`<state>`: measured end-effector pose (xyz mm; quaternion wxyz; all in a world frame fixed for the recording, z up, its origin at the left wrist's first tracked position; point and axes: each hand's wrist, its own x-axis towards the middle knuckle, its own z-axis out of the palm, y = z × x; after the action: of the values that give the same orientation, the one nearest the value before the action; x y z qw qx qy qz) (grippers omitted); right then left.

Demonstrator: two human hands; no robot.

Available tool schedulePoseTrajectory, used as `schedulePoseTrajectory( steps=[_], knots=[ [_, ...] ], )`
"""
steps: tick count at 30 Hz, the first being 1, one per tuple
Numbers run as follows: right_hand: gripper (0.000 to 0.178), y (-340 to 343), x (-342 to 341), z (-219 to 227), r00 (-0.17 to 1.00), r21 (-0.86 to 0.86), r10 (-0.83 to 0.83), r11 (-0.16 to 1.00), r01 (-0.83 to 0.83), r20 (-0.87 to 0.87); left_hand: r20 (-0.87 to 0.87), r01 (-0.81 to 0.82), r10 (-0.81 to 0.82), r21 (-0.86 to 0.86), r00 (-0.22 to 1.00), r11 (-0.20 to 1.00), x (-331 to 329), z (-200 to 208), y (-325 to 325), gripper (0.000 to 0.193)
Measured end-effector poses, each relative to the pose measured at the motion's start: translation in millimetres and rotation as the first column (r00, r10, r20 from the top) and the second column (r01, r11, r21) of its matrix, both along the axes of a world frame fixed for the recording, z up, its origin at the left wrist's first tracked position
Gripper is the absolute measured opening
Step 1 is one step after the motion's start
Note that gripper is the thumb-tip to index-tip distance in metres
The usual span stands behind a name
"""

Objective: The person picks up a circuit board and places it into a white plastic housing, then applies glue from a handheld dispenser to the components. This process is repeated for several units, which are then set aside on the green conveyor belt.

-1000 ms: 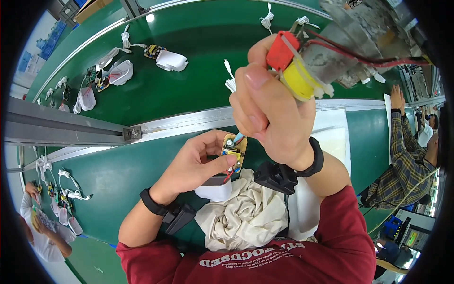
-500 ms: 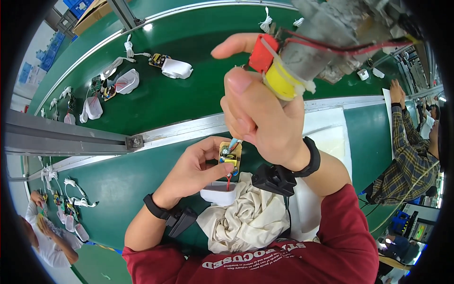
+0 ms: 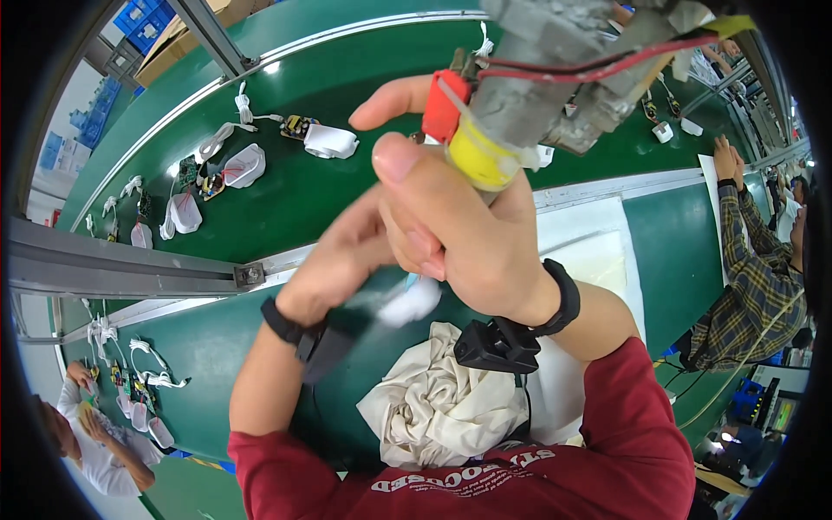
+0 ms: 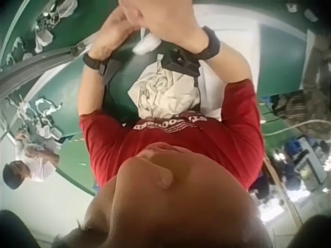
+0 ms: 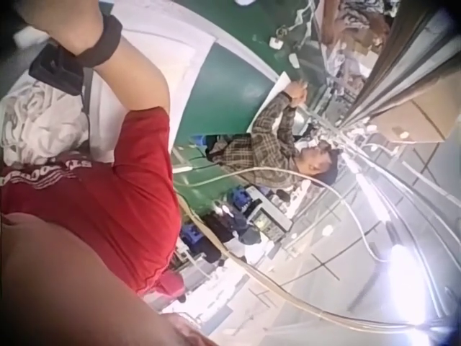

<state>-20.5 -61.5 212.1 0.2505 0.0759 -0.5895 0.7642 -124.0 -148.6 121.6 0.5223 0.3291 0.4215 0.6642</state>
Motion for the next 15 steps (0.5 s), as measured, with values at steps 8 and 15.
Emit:
schedulePoseTrajectory(
  steps=[8,15],
  knots=[
    [0.027,-3.8,1.3,2.2,1.0,0.029,0.006,1.0,-0.006,0.024,-0.719,-0.387,0.485,0.317,0.497,0.866,-47.9,25.8,78.5,0.051],
    [0.025,-6.4,-7.2,-3.4,1.0,-0.011,0.014,1.0,-0.014,-0.008,-0.899,-0.686,0.239,0.436,-0.368,0.583,-107.4,25.6,77.1,0.064]
  ],
)
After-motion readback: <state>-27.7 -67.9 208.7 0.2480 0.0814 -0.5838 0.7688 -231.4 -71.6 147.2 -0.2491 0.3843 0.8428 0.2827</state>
